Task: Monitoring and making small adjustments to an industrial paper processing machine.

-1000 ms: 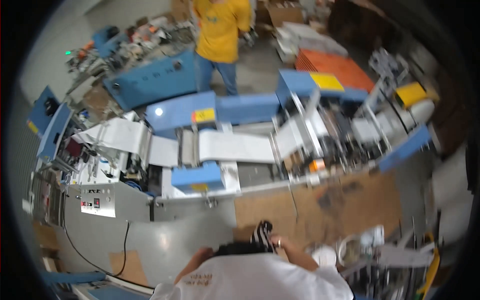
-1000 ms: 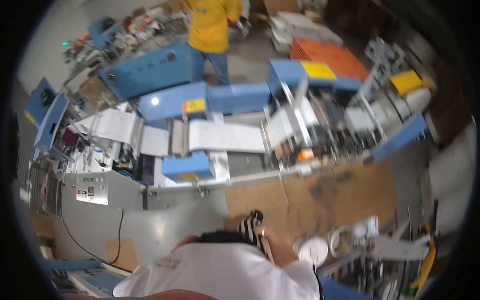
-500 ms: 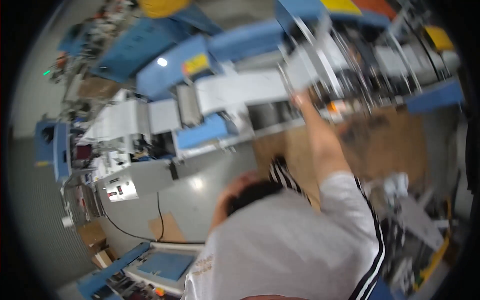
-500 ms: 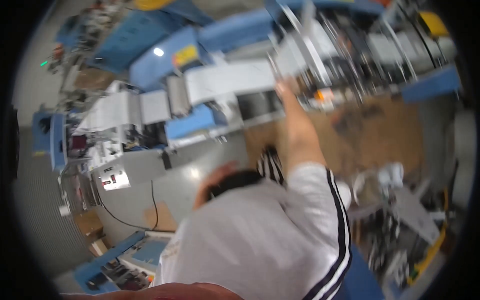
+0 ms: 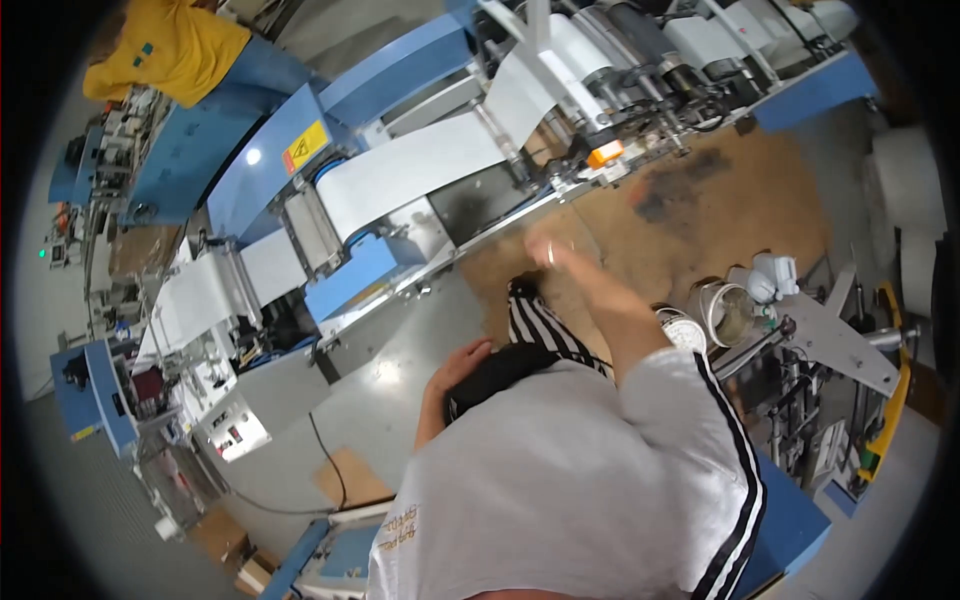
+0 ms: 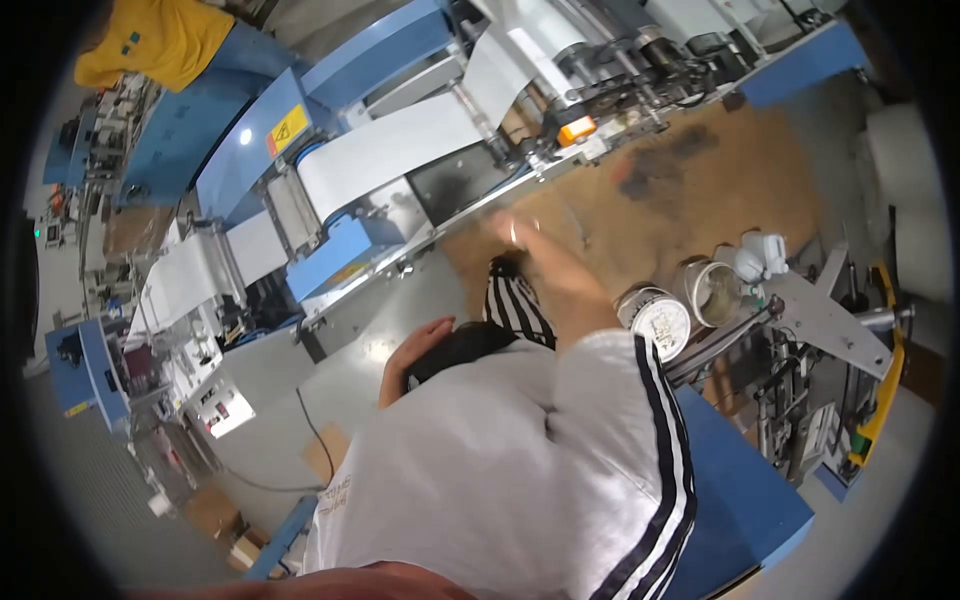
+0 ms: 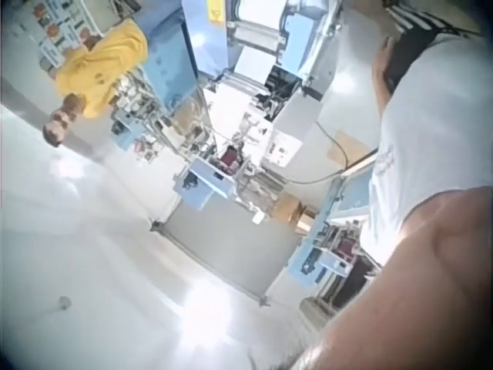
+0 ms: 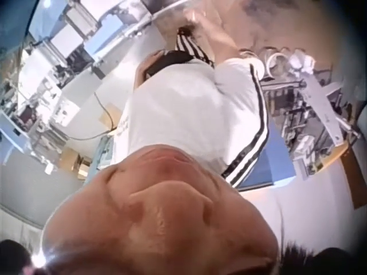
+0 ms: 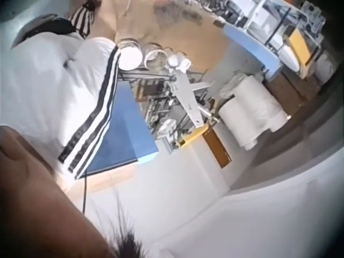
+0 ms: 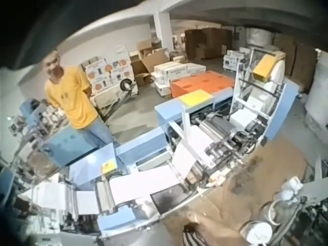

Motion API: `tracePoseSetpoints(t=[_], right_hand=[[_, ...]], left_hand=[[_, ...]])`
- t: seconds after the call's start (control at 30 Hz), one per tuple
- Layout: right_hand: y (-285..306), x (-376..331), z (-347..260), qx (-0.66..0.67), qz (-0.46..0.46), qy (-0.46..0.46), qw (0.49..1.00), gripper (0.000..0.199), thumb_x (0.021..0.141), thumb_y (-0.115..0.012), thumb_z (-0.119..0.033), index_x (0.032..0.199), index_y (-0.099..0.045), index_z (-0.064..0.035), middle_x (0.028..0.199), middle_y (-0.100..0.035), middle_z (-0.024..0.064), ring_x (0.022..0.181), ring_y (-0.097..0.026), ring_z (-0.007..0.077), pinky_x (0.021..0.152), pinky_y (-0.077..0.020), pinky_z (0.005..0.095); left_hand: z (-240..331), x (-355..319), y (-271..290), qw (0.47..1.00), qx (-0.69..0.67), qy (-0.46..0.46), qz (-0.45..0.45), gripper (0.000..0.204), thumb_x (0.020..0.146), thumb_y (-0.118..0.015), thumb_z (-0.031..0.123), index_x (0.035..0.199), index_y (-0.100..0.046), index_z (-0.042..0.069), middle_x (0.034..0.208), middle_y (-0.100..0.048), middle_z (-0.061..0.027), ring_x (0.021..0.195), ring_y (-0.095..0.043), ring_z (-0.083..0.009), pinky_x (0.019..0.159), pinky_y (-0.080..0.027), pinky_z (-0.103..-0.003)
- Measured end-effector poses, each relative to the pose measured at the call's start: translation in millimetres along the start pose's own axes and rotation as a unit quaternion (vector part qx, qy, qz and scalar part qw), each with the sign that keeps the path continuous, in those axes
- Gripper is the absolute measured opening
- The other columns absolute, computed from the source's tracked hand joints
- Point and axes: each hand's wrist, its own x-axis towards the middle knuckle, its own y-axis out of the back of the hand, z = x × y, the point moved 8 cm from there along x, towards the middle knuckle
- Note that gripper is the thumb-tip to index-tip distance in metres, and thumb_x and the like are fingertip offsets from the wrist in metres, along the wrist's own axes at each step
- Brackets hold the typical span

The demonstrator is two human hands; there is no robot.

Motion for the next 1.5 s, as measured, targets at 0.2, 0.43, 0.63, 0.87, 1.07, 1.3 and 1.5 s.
tracePoseSetpoints(t=[0.2, 0.43, 0.63, 0.87, 1.07, 1.3, 1.5], right_hand=[[91, -176, -79, 0.381, -0.288, -0.311, 0.821, 0.035, 0.065, -0.044, -0.018, 0.097, -0.056, -0.0137, 0.088, -0.058, 0.0104, 0.075, -0.056, 0.0249, 0.062, -0.0451, 0.0346], [47, -298, -87, 0.485, -0.271, -0.467, 0.688, 0.025, 0.065, -0.046, -0.015, 0.085, -0.058, -0.0045, 0.065, -0.056, 0.0096, 0.049, -0.049, 0.0163, 0.042, -0.0394, 0.0298], [39, -331, -23, 0.312, -0.224, -0.466, 0.797, 0.036, 0.064, -0.044, -0.022, 0.094, -0.058, -0.0104, 0.099, -0.054, 0.0132, 0.094, -0.05, 0.0274, 0.081, -0.0399, 0.0334], [-40, -414, 102, 0.531, -0.154, -0.505, 0.663, 0.019, 0.071, -0.042, -0.012, 0.079, -0.058, -0.0083, 0.076, -0.054, 0.0092, 0.062, -0.052, 0.0238, 0.05, -0.0438, 0.0331], [55, -412, 185, 0.691, -0.135, -0.495, 0.509, 0.012, 0.069, -0.042, -0.007, 0.07, -0.054, -0.0071, 0.056, -0.047, 0.003, 0.045, -0.044, 0.0139, 0.038, -0.0342, 0.0259], [27, -440, 246, 0.708, -0.063, -0.509, 0.485, 0.012, 0.069, -0.047, -0.01, 0.075, -0.056, -0.0063, 0.056, -0.048, 0.0035, 0.045, -0.044, 0.0122, 0.037, -0.0338, 0.0254], [-9, -454, 243, 0.614, -0.164, -0.468, 0.614, 0.029, 0.068, -0.05, -0.018, 0.092, -0.057, -0.0045, 0.089, -0.058, 0.014, 0.088, -0.053, 0.0251, 0.078, -0.0401, 0.0294]], left_hand=[[0, -5, -57, 0.993, 0.017, 0.037, -0.115, 0.043, 0.08, -0.042, 0.042, 0.101, -0.054, 0.006, 0.09, -0.057, -0.0048, 0.083, -0.051, -0.0131, 0.075, -0.038, -0.025], [35, -3, -91, 0.988, 0.024, 0.038, -0.145, 0.041, 0.081, -0.042, 0.04, 0.097, -0.056, 0.005, 0.086, -0.058, -0.0043, 0.082, -0.051, -0.0124, 0.074, -0.039, -0.025], [61, 38, -116, 0.995, 0.041, -0.007, -0.088, 0.039, 0.081, -0.043, 0.038, 0.097, -0.056, 0.005, 0.087, -0.058, -0.0061, 0.084, -0.051, -0.0127, 0.075, -0.039, -0.027], [170, 112, -160, 0.99, 0.136, -0.024, 0.04, 0.038, 0.081, -0.04, 0.04, 0.095, -0.056, 0.008, 0.081, -0.059, -0.0087, 0.079, -0.054, -0.0174, 0.072, -0.04, -0.03], [209, 174, -224, 0.99, 0.138, 0.014, 0.031, 0.035, 0.081, -0.041, 0.037, 0.091, -0.057, 0.008, 0.078, -0.057, -0.0125, 0.074, -0.055, -0.018, 0.067, -0.04, -0.03], [284, 170, -259, 0.98, 0.145, 0.062, 0.12, 0.035, 0.081, -0.041, 0.036, 0.097, -0.054, 0.009, 0.088, -0.057, -0.0146, 0.084, -0.055, -0.0243, 0.073, -0.04, -0.031], [295, 172, -270, 0.979, 0.089, 0.119, 0.142, 0.039, 0.081, -0.039, 0.038, 0.1, -0.053, 0.008, 0.088, -0.057, -0.0159, 0.087, -0.054, -0.0265, 0.075, -0.039, -0.031]])
